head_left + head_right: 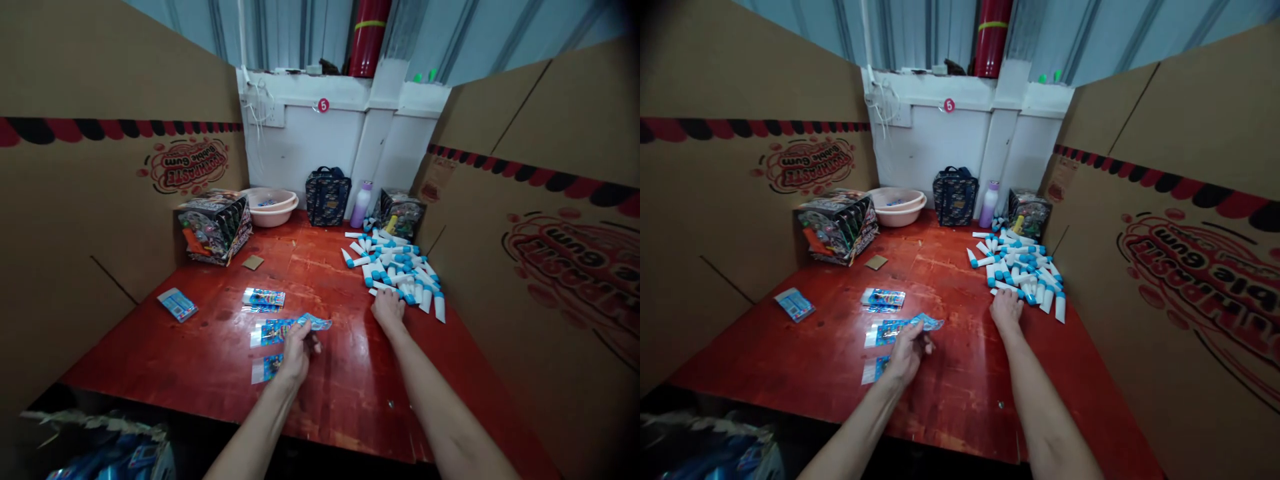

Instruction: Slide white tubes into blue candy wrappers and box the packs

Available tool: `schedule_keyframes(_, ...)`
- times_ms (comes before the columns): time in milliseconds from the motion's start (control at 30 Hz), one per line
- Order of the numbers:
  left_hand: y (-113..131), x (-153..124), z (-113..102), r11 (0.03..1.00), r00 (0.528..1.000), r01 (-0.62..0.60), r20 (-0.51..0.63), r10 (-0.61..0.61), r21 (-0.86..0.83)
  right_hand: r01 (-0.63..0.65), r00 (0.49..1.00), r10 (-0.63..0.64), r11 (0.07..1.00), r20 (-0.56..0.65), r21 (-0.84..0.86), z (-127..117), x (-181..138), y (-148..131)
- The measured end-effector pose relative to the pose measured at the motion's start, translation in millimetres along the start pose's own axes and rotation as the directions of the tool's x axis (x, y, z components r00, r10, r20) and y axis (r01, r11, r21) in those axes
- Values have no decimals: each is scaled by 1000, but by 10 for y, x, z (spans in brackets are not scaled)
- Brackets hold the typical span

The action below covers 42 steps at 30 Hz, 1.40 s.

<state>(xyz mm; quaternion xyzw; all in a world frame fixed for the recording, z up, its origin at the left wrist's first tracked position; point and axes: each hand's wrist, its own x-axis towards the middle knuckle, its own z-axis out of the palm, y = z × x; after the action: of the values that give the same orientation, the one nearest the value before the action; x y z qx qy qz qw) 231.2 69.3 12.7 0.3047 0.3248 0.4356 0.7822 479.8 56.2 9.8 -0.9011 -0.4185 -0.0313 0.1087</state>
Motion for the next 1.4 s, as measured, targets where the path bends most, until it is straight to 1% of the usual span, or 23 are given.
schedule_keyframes(67,40,-57,-39,999,999,6,39,-4,-47,27,999,-27,1000,30,12,3,-74,-46)
schedule_keyframes(133,71,-111,-78,997,999,2,45,2,-77,41,997,-44,998,58,47,-16,-163,-119)
schedule_keyframes(233,89,-194,-149,996,1000,-19,-18,18,-92,55,994,-68,987,82,152,-87,-300,-235)
schedule_keyframes(300,94,-260,-200,994,997,-35,-67,28,-101,72,991,-100,962,93,262,-146,-412,-311)
schedule_keyframes(400,117,-387,-275,994,991,-74,-121,64,-81,103,977,-178,873,115,477,-204,-662,-449)
schedule_keyframes(500,156,-536,-345,988,977,-154,-142,157,35,98,960,-247,736,131,670,-206,-1022,-611)
schedule_keyframes(533,167,-586,-369,980,974,-179,-127,189,82,83,955,-262,682,137,726,-202,-1150,-663)
schedule_keyframes(567,175,-633,-392,973,972,-200,-103,212,116,41,950,-271,604,156,796,-202,-1274,-711)
schedule_keyframes(600,182,-677,-415,967,971,-214,-77,226,140,-32,941,-277,493,192,869,-211,-1388,-754)
schedule_keyframes(633,185,-719,-435,963,971,-222,-56,233,153,-132,928,-284,350,239,927,-231,-1490,-789)
schedule_keyframes(667,188,-758,-453,961,970,-227,-46,237,157,-242,912,-292,186,288,952,-266,-1578,-818)
schedule_keyframes(700,189,-794,-467,961,970,-228,-49,238,154,-337,897,-296,25,328,941,-318,-1654,-840)
schedule_keyframes(733,189,-829,-476,964,970,-223,-61,234,146,-394,891,-291,-109,349,913,-387,-1719,-858)
schedule_keyframes(767,189,-862,-481,968,971,-214,-81,226,133,-405,897,-276,-203,345,892,-472,-1776,-872)
schedule_keyframes(833,187,-925,-476,978,970,-191,-139,202,84,-356,928,-240,-341,285,870,-673,-1882,-899)
schedule_keyframes(867,182,-955,-468,982,968,-179,-167,187,58,-320,942,-227,-396,245,861,-775,-1933,-915)
schedule_keyframes(933,164,-1012,-440,987,966,-162,-199,163,23,-265,959,-222,-476,177,839,-952,-2039,-959)
schedule_keyframes(1000,133,-1066,-403,989,968,-151,-201,147,0,-239,964,-229,-517,136,822,-1058,-2139,-1014)
schedule_keyframes(1067,92,-1116,-365,990,974,-139,-185,131,-34,-215,967,-234,-522,104,825,-1083,-2222,-1068)
schedule_keyframes(1133,51,-1160,-336,990,978,-121,-179,106,-76,-187,971,-224,-510,80,839,-1055,-2280,-1105)
schedule_keyframes(1267,-18,-1218,-316,985,977,-98,-201,68,-141,-130,981,-189,-496,39,858,-986,-2346,-1126)
schedule_keyframes(1400,-59,-1240,-324,974,976,-137,-193,101,-180,-74,984,-175,-451,-7,889,-973,-2403,-1137)
